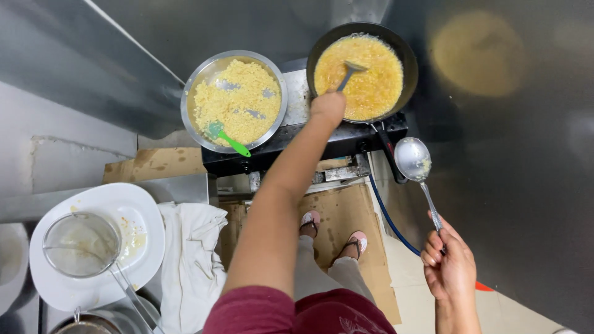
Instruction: Stirring and cooking a yellow food mixture in a pan on a stove using a spatula
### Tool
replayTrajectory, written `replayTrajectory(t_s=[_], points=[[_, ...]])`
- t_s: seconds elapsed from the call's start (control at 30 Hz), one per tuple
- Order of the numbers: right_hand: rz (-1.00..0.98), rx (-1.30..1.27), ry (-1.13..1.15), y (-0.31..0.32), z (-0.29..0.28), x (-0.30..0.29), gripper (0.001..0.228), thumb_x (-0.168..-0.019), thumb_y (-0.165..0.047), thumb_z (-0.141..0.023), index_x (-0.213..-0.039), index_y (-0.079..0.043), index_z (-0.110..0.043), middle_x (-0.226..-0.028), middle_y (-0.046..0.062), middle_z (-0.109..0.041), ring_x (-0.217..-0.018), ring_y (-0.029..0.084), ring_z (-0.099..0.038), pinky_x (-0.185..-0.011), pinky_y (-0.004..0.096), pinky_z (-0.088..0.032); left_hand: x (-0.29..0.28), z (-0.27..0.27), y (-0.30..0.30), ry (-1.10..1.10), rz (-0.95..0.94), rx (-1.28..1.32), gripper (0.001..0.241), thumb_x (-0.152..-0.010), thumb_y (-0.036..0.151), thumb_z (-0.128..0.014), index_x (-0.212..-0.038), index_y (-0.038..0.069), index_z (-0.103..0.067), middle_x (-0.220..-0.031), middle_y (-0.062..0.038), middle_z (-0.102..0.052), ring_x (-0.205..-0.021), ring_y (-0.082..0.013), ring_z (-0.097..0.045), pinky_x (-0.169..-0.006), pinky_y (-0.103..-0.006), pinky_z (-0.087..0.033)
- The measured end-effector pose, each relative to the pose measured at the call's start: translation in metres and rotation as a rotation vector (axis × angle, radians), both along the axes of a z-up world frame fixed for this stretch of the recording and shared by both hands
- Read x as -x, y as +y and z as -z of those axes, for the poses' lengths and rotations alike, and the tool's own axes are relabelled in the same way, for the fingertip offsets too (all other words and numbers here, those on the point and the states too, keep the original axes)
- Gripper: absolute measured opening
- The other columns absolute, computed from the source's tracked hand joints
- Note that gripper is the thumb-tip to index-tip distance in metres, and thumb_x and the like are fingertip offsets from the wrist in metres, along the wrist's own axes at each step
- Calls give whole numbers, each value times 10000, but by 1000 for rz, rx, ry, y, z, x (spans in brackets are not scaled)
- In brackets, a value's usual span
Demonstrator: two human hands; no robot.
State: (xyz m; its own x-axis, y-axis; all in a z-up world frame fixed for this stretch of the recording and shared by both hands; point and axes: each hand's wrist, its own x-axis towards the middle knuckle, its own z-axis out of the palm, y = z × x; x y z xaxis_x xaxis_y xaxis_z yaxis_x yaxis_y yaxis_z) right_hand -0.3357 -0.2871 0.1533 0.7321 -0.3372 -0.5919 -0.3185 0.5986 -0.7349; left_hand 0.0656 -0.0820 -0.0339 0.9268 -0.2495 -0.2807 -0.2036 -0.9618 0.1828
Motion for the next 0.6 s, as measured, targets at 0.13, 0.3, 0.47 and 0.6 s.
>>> replayTrajectory(t_s=[0.13,0.3,0.47,0.6], points=[[22,7,29,9,-9,-6,392,-1078,-100,-414,-1410,-8,-601,-674,-38,-304,-519,43,-217,-454,201,-146,18,-1,24,10,78,-114,391,-946,31,-562,-1314,38,-695,-1274,-170,-709,-1005,-381,-778,-814,-528,-645],[2,17,46,18,-22,-17,405,-1071,-92,-403,-1405,-2,-615,-679,-32,-308,-540,57,-226,-471,210,-157,53,-35,53,25,166,-178,337,-931,-8,-584,-1199,90,-762,-1183,-136,-742,-1011,-336,-765,-775,-505,-648],[5,-1,39,19,-22,-22,395,-1073,-102,-419,-1402,-7,-616,-683,-28,-316,-548,59,-237,-468,206,-160,80,-80,64,80,224,-243,378,-949,-12,-575,-1272,113,-728,-1170,-126,-734,-975,-316,-769,-753,-476,-642],[-26,-10,-9,16,-12,-21,400,-1068,-101,-424,-1413,-1,-600,-680,-31,-309,-536,51,-224,-466,206,-142,85,-104,68,19,203,-214,358,-967,35,-529,-1209,108,-781,-1177,-151,-758,-1000,-351,-776,-810,-495,-632]])
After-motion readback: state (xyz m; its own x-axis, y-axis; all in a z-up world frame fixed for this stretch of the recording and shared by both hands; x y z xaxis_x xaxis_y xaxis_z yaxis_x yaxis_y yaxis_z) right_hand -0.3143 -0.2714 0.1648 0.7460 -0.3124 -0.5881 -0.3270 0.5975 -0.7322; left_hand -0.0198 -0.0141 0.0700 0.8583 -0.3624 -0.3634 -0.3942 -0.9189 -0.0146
